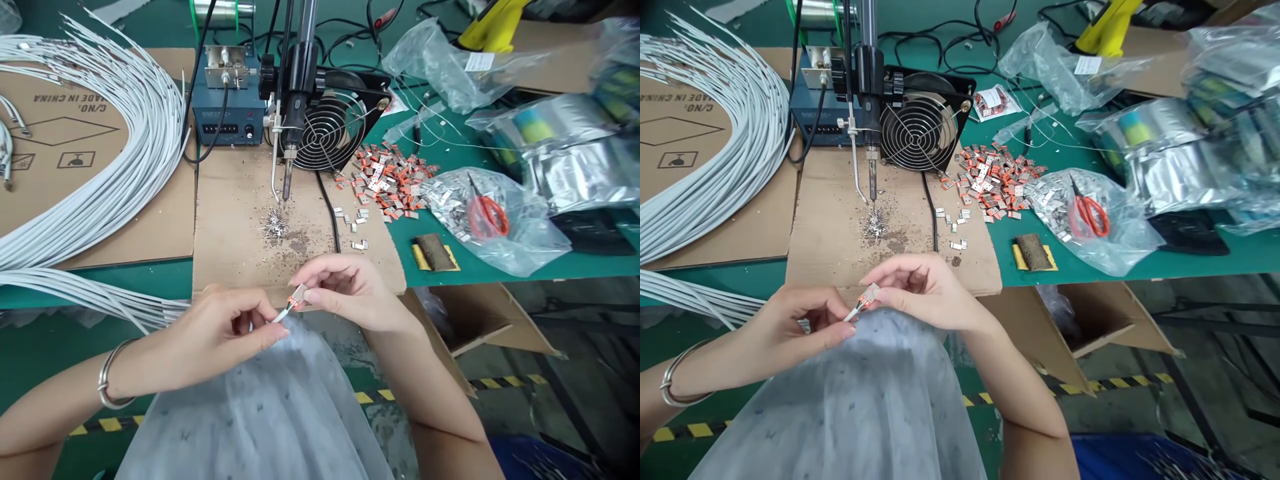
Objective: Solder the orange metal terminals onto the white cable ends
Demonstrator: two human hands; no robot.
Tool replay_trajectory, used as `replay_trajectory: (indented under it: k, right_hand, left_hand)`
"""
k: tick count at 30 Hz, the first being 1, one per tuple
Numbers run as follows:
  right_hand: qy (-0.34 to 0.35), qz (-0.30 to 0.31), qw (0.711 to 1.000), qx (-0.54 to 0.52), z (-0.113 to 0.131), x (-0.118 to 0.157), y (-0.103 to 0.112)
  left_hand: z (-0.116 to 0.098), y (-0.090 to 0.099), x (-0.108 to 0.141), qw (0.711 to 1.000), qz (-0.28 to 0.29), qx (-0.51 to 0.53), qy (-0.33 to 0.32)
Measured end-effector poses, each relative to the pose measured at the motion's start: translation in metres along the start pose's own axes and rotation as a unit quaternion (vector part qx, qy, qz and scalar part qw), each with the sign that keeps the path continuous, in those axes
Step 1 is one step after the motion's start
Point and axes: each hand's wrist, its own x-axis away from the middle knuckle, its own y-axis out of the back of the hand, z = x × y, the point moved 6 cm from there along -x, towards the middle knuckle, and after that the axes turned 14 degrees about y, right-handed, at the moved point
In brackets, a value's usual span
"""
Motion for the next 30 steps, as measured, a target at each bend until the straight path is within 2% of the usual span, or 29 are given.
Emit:
replay_trajectory:
  k: [3, 5, 7, 9, 11, 12, 14, 15, 16, 17, 18, 19, 21, 24, 27, 30]
  right_hand:
    - [0.004, 0.013, 1.0, 0.004, -0.002, 0.002, 0.0]
    - [0.018, 0.015, 0.999, 0.044, 0.002, 0.005, 0.005]
    - [0.062, -0.024, 0.991, 0.114, 0.011, 0.011, 0.017]
    - [0.134, -0.089, 0.971, 0.178, 0.025, 0.02, 0.033]
    - [0.21, -0.125, 0.95, 0.194, 0.039, 0.03, 0.044]
    - [0.24, -0.131, 0.943, 0.191, 0.043, 0.035, 0.049]
    - [0.283, -0.14, 0.928, 0.197, 0.051, 0.044, 0.055]
    - [0.301, -0.139, 0.921, 0.205, 0.055, 0.047, 0.056]
    - [0.316, -0.134, 0.915, 0.212, 0.058, 0.05, 0.056]
    - [0.327, -0.126, 0.911, 0.217, 0.061, 0.052, 0.055]
    - [0.334, -0.114, 0.909, 0.223, 0.064, 0.053, 0.053]
    - [0.337, -0.096, 0.908, 0.231, 0.066, 0.053, 0.049]
    - [0.34, -0.063, 0.906, 0.246, 0.069, 0.052, 0.043]
    - [0.334, -0.035, 0.908, 0.251, 0.07, 0.05, 0.038]
    - [0.314, -0.06, 0.911, 0.259, 0.067, 0.053, 0.047]
    - [0.308, -0.102, 0.902, 0.285, 0.063, 0.065, 0.062]
  left_hand:
    - [0.001, -0.001, -0.001, 1.0, -0.003, -0.017, -0.011]
    - [0.003, -0.006, 0.0, 0.998, -0.003, -0.045, -0.04]
    - [0.004, -0.017, 0.005, 0.989, 0.004, -0.109, -0.099]
    - [0.002, -0.026, 0.013, 0.964, -0.008, -0.197, -0.179]
    - [0.0, -0.025, 0.02, 0.937, -0.033, -0.262, -0.23]
    - [-0.001, -0.018, 0.021, 0.93, -0.056, -0.275, -0.24]
    - [-0.001, 0.013, 0.022, 0.924, -0.134, -0.28, -0.224]
    - [0.001, 0.039, 0.023, 0.912, -0.223, -0.28, -0.2]
    - [0.005, 0.066, 0.024, 0.879, -0.326, -0.313, -0.15]
    - [0.011, 0.093, 0.027, 0.826, -0.426, -0.359, -0.084]
    - [0.02, 0.119, 0.032, 0.767, -0.508, -0.392, 0.011]
    - [0.028, 0.139, 0.036, 0.738, -0.551, -0.385, 0.06]
    - [0.041, 0.164, 0.04, 0.72, -0.571, -0.381, 0.103]
    - [0.052, 0.182, 0.048, 0.725, -0.584, -0.343, 0.125]
    - [0.054, 0.191, 0.058, 0.737, -0.609, -0.269, 0.12]
    - [0.053, 0.196, 0.066, 0.735, -0.634, -0.218, 0.103]
